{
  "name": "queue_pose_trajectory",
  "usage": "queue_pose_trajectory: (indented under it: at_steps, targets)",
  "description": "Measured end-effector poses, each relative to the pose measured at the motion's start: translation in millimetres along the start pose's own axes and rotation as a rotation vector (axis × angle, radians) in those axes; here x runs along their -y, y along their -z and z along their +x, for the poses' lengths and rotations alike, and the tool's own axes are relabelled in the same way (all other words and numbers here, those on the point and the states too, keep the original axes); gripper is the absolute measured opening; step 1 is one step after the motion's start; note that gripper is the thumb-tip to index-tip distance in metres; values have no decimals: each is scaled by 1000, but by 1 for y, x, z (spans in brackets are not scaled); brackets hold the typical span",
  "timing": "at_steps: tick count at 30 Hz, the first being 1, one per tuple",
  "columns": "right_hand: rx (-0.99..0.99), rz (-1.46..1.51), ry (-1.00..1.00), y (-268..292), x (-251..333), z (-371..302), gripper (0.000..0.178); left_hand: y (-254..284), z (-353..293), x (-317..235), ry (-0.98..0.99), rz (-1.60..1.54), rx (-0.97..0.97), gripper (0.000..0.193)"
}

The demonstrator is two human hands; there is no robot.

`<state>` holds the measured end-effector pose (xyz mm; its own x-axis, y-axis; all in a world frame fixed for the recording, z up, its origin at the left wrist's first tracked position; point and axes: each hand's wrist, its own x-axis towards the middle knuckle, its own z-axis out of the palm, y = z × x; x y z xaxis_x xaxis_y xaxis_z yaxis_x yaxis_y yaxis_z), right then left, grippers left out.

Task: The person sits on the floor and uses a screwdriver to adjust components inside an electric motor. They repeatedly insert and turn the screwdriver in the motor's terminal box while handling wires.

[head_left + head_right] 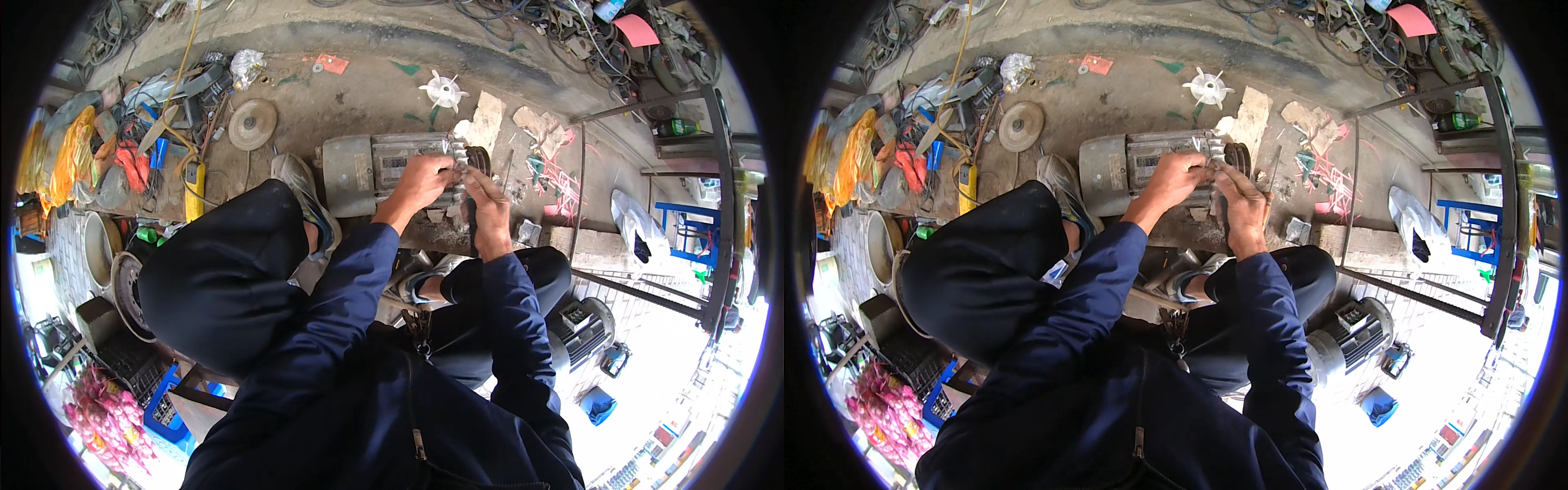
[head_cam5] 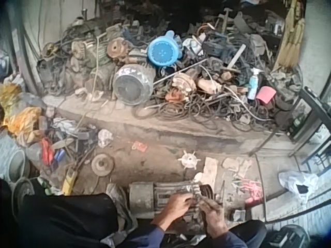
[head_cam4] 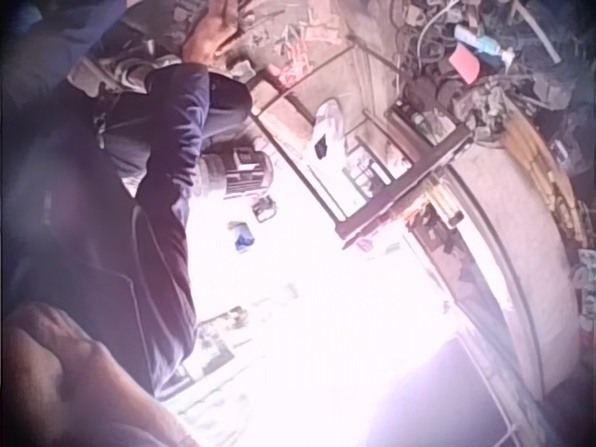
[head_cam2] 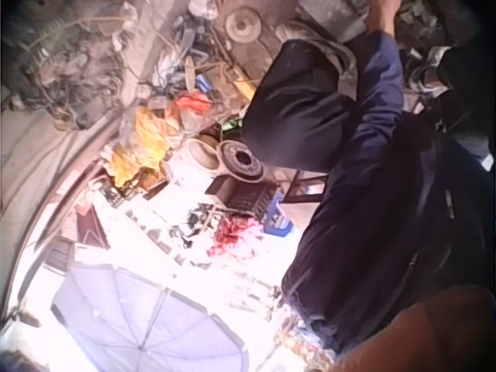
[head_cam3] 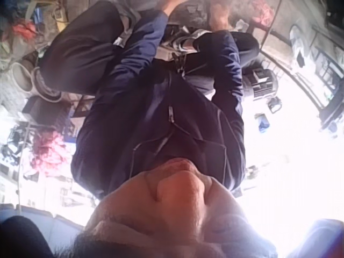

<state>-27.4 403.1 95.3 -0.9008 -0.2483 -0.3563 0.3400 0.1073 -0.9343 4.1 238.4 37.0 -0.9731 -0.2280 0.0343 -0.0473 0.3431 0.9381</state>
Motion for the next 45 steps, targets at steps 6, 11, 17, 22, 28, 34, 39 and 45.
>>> queue_pose_trajectory:
  at_steps: [6,11,17,22,28,34,39,45]
  targets:
    - [-36,-75,180,31,-7,-3,28,0,5,14,61,-137,93,15]
    - [154,-674,691,18,5,19,31,11,12,18,136,-158,225,18]
    - [304,-774,762,46,41,-2,33,15,11,18,98,-195,235,20]
    - [197,-711,570,30,20,15,32,12,9,14,78,-158,165,19]
    - [81,153,-181,3,-12,3,33,-1,-3,2,-40,5,-65,19]
    - [53,376,-403,-1,-7,-2,27,-10,-9,2,-118,62,-163,17]
    - [-73,474,-382,7,1,-1,25,-11,-9,3,-115,65,-151,15]
    - [-27,220,-298,-6,10,-8,29,-7,-10,0,-100,15,-139,17]
